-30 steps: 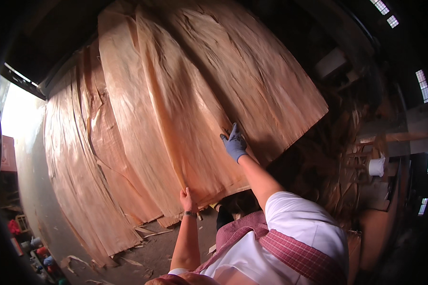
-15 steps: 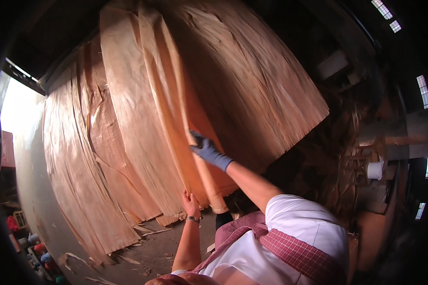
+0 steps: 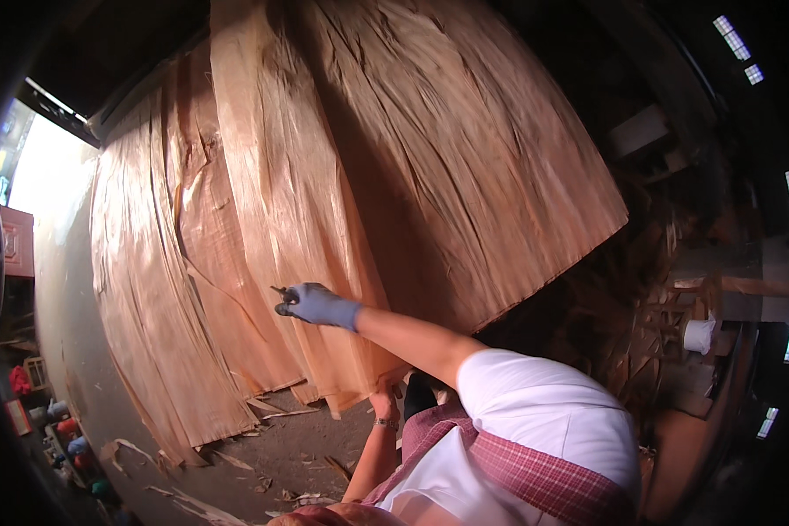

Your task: The person flips through and inspects thin wood veneer sheets on metal tables, applying small white adhesive strips to specific spots on the sheets using a handheld tool.

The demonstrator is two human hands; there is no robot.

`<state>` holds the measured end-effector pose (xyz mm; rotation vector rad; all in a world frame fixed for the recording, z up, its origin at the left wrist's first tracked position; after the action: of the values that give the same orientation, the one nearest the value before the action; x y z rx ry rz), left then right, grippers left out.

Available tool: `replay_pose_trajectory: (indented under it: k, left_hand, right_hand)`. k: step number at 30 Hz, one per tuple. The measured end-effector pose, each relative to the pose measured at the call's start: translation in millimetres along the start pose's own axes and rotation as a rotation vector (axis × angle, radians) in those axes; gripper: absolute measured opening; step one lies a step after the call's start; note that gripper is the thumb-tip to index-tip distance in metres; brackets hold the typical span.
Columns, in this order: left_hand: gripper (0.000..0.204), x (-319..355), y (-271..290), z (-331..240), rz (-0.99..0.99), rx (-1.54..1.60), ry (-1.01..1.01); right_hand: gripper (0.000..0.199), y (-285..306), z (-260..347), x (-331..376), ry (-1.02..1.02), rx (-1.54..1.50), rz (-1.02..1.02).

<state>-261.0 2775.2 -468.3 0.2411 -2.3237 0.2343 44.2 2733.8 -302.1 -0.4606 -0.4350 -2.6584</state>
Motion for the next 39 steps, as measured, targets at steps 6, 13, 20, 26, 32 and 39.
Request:
replay_pose_trajectory:
  k: [6, 13, 20, 26, 32, 39]
  left_hand:
    - [0.025, 28.9, -31.4, -36.5, 0.109, 0.176, 0.101]
    - [0.033, 95.0, -81.6, -89.6, 0.332, 0.258, 0.329]
    - [0.038, 176.1, -141.6, -127.9, 0.811, 0.041, 0.410]
    - [0.039, 188.0, -217.0, -132.7, 0.598, -0.173, 0.223]
    - [0.036, 247.5, -364.8, -114.7, 0.522, -0.255, 0.111]
    - [0.036, 296.4, -561.0, -64.9, 0.771, -0.447, 0.127]
  right_hand:
    - [0.069, 59.2, -78.3, 181.6, -0.028, 0.339, -0.727]
    - [0.052, 31.8, -116.8, 250.0, -0.403, 0.032, -0.483]
    - [0.037, 187.8, -174.5, 349.3, -0.265, 0.176, -0.768]
    - [0.031, 335.7, -231.8, 476.2, -0.102, 0.239, -0.881]
    - [0.027, 465.9, -261.9, 622.4, -0.074, 0.302, -0.923]
    - [0.021, 639.8, -299.6, 750.8, 0.006, 0.307, -1.065]
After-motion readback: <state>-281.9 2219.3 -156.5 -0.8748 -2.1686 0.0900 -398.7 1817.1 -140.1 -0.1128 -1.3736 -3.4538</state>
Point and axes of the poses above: each hand's wrist, its own x-axis away from the middle knuckle, its own y-axis out of the back of the hand, z = x × y, the point moved 2 cm from there along -x, towards the middle knuckle, and after that the axes turned 1 degree about x, right-handed, at the moved point
